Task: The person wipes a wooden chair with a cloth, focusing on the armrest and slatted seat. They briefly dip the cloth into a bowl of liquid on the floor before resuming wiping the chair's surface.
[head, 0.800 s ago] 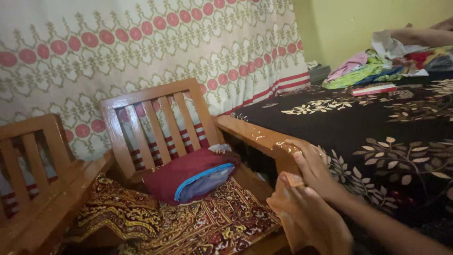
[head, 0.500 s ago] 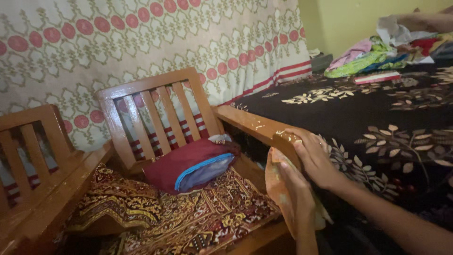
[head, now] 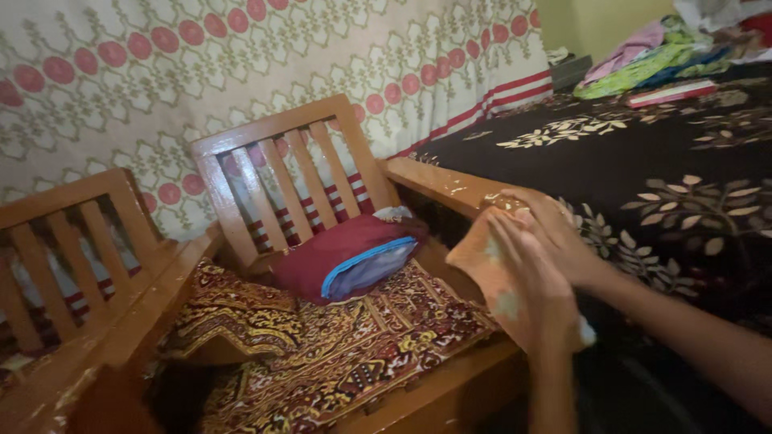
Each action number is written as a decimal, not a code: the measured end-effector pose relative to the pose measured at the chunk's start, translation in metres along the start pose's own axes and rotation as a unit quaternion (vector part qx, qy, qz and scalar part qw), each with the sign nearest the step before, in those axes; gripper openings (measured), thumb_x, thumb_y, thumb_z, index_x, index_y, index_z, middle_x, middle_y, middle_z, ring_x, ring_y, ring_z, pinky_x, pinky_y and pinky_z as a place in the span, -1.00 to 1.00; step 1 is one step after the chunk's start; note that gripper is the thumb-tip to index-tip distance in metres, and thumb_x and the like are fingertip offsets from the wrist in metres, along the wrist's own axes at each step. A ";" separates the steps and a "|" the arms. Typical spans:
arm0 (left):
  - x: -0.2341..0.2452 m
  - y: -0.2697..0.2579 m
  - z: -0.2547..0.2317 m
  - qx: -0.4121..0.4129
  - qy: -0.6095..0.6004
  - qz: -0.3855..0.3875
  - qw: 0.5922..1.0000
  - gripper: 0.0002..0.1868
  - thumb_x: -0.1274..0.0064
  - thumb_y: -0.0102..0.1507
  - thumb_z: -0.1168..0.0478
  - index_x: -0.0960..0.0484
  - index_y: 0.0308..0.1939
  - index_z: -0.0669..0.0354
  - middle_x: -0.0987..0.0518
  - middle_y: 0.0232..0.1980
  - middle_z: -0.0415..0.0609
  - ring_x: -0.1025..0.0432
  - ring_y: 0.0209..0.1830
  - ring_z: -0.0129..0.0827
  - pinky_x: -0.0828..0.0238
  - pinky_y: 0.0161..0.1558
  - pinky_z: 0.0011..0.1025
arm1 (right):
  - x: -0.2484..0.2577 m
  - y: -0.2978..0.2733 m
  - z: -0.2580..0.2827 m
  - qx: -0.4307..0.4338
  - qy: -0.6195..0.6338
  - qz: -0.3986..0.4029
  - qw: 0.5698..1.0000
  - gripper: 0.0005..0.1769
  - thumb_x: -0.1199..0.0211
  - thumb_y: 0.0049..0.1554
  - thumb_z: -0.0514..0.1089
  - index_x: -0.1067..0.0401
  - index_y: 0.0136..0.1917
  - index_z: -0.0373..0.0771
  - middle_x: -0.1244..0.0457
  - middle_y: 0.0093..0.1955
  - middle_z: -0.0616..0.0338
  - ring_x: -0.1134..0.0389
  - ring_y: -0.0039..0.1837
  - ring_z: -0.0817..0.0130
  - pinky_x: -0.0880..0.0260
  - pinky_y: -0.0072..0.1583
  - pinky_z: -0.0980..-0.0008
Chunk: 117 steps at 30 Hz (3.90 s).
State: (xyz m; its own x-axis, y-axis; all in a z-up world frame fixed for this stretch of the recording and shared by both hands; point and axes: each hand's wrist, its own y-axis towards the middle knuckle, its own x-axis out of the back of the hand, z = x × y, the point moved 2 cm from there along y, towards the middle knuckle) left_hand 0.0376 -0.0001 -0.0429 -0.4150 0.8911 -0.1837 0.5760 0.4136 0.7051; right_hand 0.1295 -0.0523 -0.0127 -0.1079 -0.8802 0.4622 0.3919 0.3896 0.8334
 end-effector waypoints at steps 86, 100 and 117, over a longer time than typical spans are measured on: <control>0.051 0.098 0.063 0.017 0.136 0.130 0.982 -0.21 0.17 0.38 -0.19 -0.12 0.57 0.16 -0.15 0.61 0.16 0.00 0.62 -0.02 0.16 0.53 -0.17 | -0.054 -0.099 0.012 -0.171 0.007 -0.137 0.976 -0.75 -0.06 0.23 -0.12 -0.25 0.05 -0.36 -0.19 0.00 -0.13 -0.30 0.04 -0.01 -0.33 0.08 0.12; 0.076 0.095 0.011 -0.035 0.265 0.196 0.944 -0.17 0.01 0.31 -0.19 -0.23 0.50 0.27 -0.34 0.49 0.25 -0.22 0.52 0.04 -0.09 0.46 -0.17 | -0.002 -0.064 -0.003 -0.311 0.262 -0.122 0.905 -0.77 -0.07 0.22 -0.24 -0.45 0.09 -0.35 -0.31 -0.06 0.16 -0.31 0.00 0.43 -0.36 0.06 0.39; 0.065 0.089 0.018 -0.074 0.296 0.177 0.936 -0.11 0.00 0.33 -0.20 -0.17 0.52 0.37 -0.23 0.55 0.31 -0.15 0.53 0.13 -0.03 0.48 -0.15 | -0.051 -0.116 -0.006 -0.283 0.078 -0.172 0.940 -0.65 0.05 0.30 -0.10 -0.46 0.14 -0.33 -0.38 -0.03 -0.07 -0.42 0.02 0.21 -0.41 0.01 0.25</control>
State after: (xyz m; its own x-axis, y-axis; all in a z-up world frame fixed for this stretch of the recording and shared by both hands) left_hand 0.0751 0.0979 -0.0046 -0.5597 0.6892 0.4602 0.6657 0.0433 0.7449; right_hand 0.0954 -0.0542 -0.1348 -0.1983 -0.9742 0.1073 0.7866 -0.0929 0.6104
